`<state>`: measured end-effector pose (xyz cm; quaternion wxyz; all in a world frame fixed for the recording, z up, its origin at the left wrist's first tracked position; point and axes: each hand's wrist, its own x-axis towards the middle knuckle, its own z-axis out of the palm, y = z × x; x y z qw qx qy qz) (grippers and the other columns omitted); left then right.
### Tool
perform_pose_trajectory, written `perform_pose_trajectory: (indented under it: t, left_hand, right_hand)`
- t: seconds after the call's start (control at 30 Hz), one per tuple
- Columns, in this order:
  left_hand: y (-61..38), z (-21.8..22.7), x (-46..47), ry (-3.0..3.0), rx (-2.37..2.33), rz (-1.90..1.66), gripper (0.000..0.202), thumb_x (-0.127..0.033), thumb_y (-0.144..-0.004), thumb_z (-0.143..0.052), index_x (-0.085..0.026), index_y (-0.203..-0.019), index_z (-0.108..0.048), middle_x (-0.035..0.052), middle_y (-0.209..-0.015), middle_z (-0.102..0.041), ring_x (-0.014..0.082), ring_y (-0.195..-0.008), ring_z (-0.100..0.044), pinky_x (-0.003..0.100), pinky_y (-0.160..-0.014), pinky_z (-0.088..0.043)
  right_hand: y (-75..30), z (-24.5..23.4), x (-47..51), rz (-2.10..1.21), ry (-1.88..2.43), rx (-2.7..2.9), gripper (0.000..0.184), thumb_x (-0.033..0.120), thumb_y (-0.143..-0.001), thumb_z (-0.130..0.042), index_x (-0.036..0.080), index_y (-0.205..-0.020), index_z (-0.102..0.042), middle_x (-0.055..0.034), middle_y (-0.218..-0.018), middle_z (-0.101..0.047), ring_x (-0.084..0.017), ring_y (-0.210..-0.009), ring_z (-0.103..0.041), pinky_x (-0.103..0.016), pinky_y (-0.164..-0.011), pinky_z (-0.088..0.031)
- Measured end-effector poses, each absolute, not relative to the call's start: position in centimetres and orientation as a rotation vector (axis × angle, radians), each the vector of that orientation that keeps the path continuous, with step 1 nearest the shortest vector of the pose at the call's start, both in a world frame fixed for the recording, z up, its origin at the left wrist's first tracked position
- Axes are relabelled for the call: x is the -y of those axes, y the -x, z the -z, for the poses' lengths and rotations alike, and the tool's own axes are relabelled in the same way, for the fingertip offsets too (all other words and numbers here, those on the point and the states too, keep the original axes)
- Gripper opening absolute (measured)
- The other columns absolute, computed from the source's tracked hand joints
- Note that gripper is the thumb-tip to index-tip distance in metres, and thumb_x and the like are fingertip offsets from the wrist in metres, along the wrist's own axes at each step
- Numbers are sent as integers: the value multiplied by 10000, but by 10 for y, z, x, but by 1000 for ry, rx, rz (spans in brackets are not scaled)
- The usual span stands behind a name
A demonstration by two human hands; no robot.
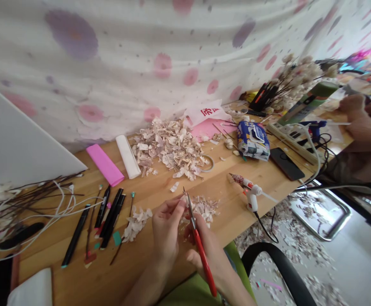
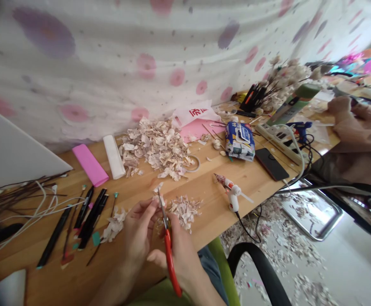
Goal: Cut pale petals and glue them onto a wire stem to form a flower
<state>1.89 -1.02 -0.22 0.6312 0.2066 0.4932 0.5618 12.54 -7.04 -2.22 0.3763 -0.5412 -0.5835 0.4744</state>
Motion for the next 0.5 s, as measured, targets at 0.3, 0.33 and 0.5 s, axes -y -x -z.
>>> perform_pose_trajectory:
  t: [0.3, 0.33, 0.5]
  left_hand:
    - [-16, -3, 10, -412, -1126, -1282, 255, -331, -621, -908, -151, -706, -749, 23, -743, -780, 124, -690, -712, 204, -679, -578]
    - [-15, -4, 10, -404, -1123, -1277, 256, -328, -616, -909, -151, -701, -744, 23, -748, -781, 127, -702, -718, 210, -695, -583]
    - [-12, -4, 7, -399, -1106, -1235, 259, -303, -599, -909, -144, -699, -731, 20, -730, -778, 125, -681, -719, 215, -700, -585]
  right_hand:
    - [-123, 24, 69, -1228, 1432, 1500, 1031, 970, -727, -374, 115, -1290, -493, -40, -759, -634, -214, -597, -570, -305, -574, -425]
    - [-124, 25, 69, -1222, 1450, 1503, 1037, 975, -719, -372, 115, -1285, -500, -39, -747, -636, -217, -591, -571, -304, -570, -421]
    - [-128, 27, 72, -1196, 1502, 1501, 952, 969, -708, -410, 145, -1166, -547, -23, -697, -637, -216, -587, -576, -288, -567, -403]
